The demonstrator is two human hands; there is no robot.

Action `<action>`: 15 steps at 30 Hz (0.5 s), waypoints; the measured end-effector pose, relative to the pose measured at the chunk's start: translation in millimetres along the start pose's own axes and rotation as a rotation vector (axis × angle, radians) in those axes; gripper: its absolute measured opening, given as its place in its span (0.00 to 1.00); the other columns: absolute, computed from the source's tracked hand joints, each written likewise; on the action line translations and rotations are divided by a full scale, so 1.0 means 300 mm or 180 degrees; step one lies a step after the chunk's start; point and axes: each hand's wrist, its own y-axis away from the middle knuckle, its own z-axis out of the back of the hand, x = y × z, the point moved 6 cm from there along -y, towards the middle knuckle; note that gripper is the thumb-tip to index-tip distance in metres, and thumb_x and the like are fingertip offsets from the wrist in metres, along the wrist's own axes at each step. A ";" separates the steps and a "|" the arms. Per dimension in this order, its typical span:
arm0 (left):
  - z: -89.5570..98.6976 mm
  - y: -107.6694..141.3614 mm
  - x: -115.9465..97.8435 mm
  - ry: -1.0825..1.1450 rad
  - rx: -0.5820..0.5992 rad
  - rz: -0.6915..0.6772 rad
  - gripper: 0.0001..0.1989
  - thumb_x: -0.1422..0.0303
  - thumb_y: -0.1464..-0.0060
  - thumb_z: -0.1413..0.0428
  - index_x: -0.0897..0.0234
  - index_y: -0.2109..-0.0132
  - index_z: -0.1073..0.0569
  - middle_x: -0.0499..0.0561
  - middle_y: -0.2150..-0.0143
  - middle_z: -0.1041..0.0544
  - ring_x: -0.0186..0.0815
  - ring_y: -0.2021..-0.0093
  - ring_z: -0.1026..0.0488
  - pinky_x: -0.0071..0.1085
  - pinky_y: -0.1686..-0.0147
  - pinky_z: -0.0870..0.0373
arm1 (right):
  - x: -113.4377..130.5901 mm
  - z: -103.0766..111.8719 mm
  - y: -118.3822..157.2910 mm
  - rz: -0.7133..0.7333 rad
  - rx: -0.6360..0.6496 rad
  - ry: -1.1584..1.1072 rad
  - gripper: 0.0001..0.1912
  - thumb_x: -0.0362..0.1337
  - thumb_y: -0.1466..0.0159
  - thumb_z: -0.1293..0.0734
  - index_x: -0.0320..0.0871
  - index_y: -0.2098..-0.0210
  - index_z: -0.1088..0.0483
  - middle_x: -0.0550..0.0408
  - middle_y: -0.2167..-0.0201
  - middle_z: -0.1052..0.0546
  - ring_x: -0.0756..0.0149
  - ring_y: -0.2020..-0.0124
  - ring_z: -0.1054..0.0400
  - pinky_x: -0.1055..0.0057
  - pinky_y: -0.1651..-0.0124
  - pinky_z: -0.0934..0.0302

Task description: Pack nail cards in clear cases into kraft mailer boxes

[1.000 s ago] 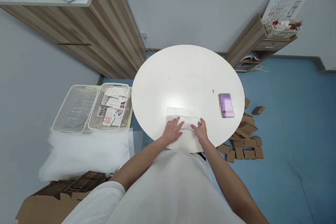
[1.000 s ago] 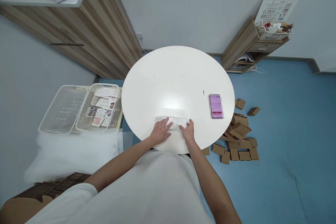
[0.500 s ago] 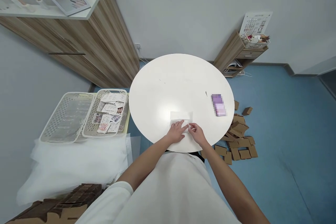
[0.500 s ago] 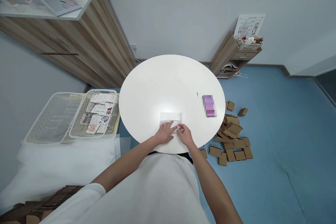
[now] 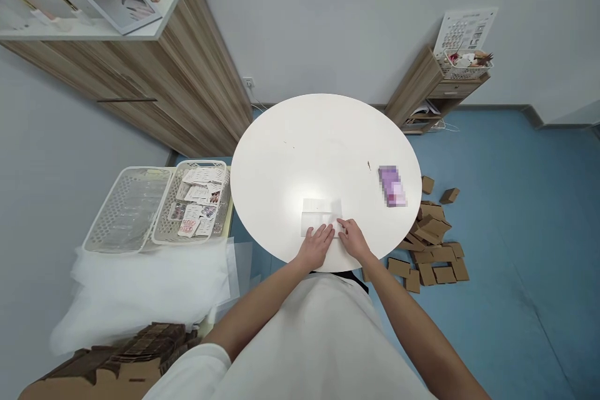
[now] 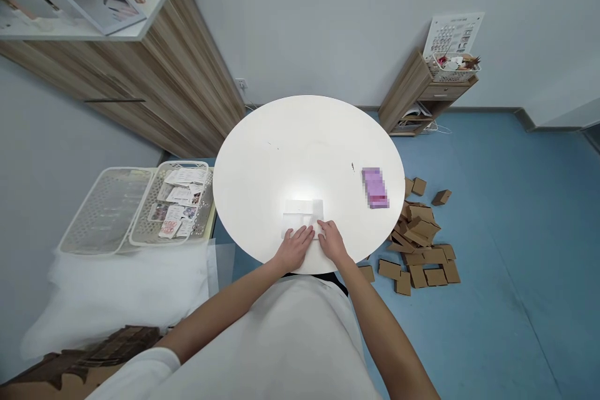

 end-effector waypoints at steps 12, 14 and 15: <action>-0.062 0.150 0.157 0.1362 -0.0347 0.2722 0.31 0.59 0.48 0.53 0.65 0.41 0.54 0.67 0.39 0.49 0.50 0.43 0.45 0.45 0.56 0.38 | 0.043 -0.028 -0.061 0.0599 0.0493 0.0987 0.29 0.25 0.47 0.39 0.44 0.46 0.44 0.47 0.41 0.46 0.55 0.51 0.39 0.62 0.56 0.41; -0.092 0.181 0.169 0.2195 -0.0497 0.3261 0.31 0.58 0.47 0.53 0.66 0.41 0.55 0.67 0.41 0.46 0.46 0.45 0.41 0.40 0.56 0.36 | 0.041 -0.033 -0.069 0.0528 0.0538 0.0988 0.29 0.25 0.47 0.39 0.44 0.46 0.44 0.47 0.40 0.47 0.54 0.51 0.40 0.63 0.57 0.41; -0.101 0.184 0.167 0.2627 -0.0592 0.3443 0.32 0.58 0.48 0.52 0.65 0.41 0.54 0.66 0.41 0.46 0.44 0.45 0.40 0.38 0.56 0.36 | 0.041 -0.035 -0.072 0.0513 0.0584 0.0989 0.29 0.24 0.47 0.39 0.43 0.46 0.44 0.47 0.40 0.47 0.54 0.52 0.40 0.63 0.58 0.41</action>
